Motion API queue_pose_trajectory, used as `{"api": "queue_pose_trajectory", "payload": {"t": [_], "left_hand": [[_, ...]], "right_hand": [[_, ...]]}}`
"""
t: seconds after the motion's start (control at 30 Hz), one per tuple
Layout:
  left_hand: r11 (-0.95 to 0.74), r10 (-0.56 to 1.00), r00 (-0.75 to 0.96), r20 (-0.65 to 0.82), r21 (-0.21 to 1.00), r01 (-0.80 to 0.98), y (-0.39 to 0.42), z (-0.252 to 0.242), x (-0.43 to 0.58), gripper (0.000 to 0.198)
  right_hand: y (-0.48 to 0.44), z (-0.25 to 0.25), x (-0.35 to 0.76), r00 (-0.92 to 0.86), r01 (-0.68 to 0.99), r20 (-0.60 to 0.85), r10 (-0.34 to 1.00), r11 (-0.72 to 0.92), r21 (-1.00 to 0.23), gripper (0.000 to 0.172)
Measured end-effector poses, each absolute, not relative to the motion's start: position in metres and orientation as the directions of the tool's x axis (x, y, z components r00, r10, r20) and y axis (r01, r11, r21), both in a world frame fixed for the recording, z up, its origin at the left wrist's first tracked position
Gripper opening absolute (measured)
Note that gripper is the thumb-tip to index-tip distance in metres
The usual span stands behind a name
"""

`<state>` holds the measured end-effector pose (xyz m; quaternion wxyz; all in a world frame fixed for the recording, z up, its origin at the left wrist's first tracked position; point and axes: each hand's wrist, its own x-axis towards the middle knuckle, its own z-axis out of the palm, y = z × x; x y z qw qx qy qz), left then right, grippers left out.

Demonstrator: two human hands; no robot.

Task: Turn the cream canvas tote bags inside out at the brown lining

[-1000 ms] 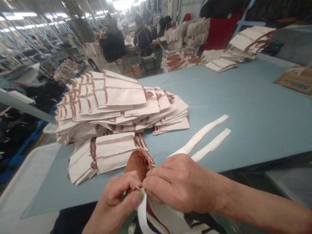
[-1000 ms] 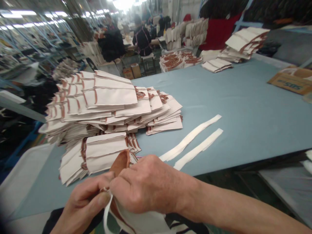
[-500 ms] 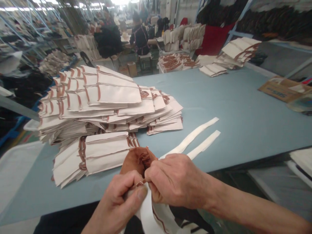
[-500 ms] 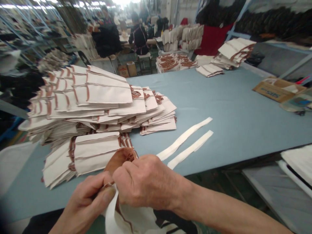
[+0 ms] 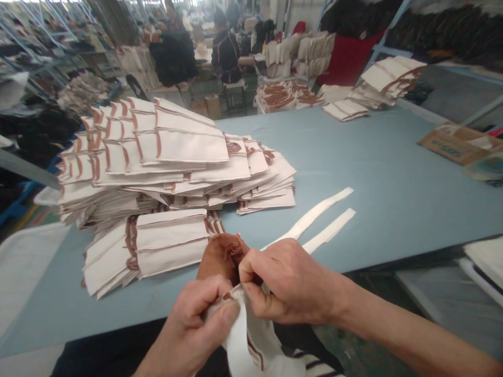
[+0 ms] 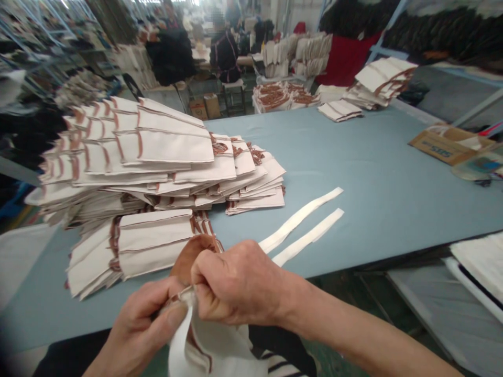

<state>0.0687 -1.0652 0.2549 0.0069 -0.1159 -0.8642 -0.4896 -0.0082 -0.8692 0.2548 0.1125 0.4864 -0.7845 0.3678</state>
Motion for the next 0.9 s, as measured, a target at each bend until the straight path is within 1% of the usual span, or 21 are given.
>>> {"api": "queue_pose_trajectory", "payload": {"t": [0.07,0.1,0.27,0.47,0.53,0.63,0.73,0.83,0.9], "left_hand": [[0.471,0.172,-0.977,0.126,0.861,0.194,-1.064,0.253,0.068,0.033],[0.460,0.163,-0.979,0.124,0.868,0.187,-1.063,0.252,0.067,0.034],[0.435,0.127,-0.985,0.112,0.887,0.157,-1.058,0.251,0.061,0.031],[0.437,0.067,-0.994,0.082,0.893,0.103,-1.049,0.255,0.055,0.030],[0.454,0.040,-0.996,0.077,0.887,0.086,-1.047,0.255,0.054,0.030],[0.472,-0.007,-0.997,0.072,0.880,0.060,-1.044,0.254,0.051,0.029],[0.471,-0.024,-0.997,0.067,0.881,0.048,-1.043,0.254,0.050,0.030],[0.512,-0.018,-0.994,0.110,0.855,0.086,-1.043,0.255,0.049,0.029],[0.554,0.009,-0.987,0.158,0.821,0.136,-1.043,0.256,0.048,0.027]], "right_hand": [[-0.866,0.256,-0.010,-0.534,-0.791,0.465,-0.706,0.223,-0.570,0.015],[-0.865,0.257,-0.011,-0.547,-0.771,0.446,-0.709,0.217,-0.599,0.015],[-0.861,0.263,-0.015,-0.584,-0.695,0.357,-0.729,0.221,-0.684,0.016],[-0.859,0.268,-0.022,-0.641,-0.455,0.160,-0.750,0.204,-0.867,0.015],[-0.859,0.267,-0.023,-0.644,-0.407,0.124,-0.755,0.202,-0.891,0.015],[-0.859,0.265,-0.024,-0.660,-0.413,0.121,-0.742,0.223,-0.883,0.015],[-0.858,0.265,-0.027,-0.671,-0.412,0.123,-0.731,0.230,-0.882,0.011],[-0.856,0.267,-0.030,-0.665,-0.375,0.084,-0.742,0.234,-0.897,0.006],[-0.856,0.268,-0.031,-0.667,-0.374,0.059,-0.743,0.264,-0.889,0.007]]}}
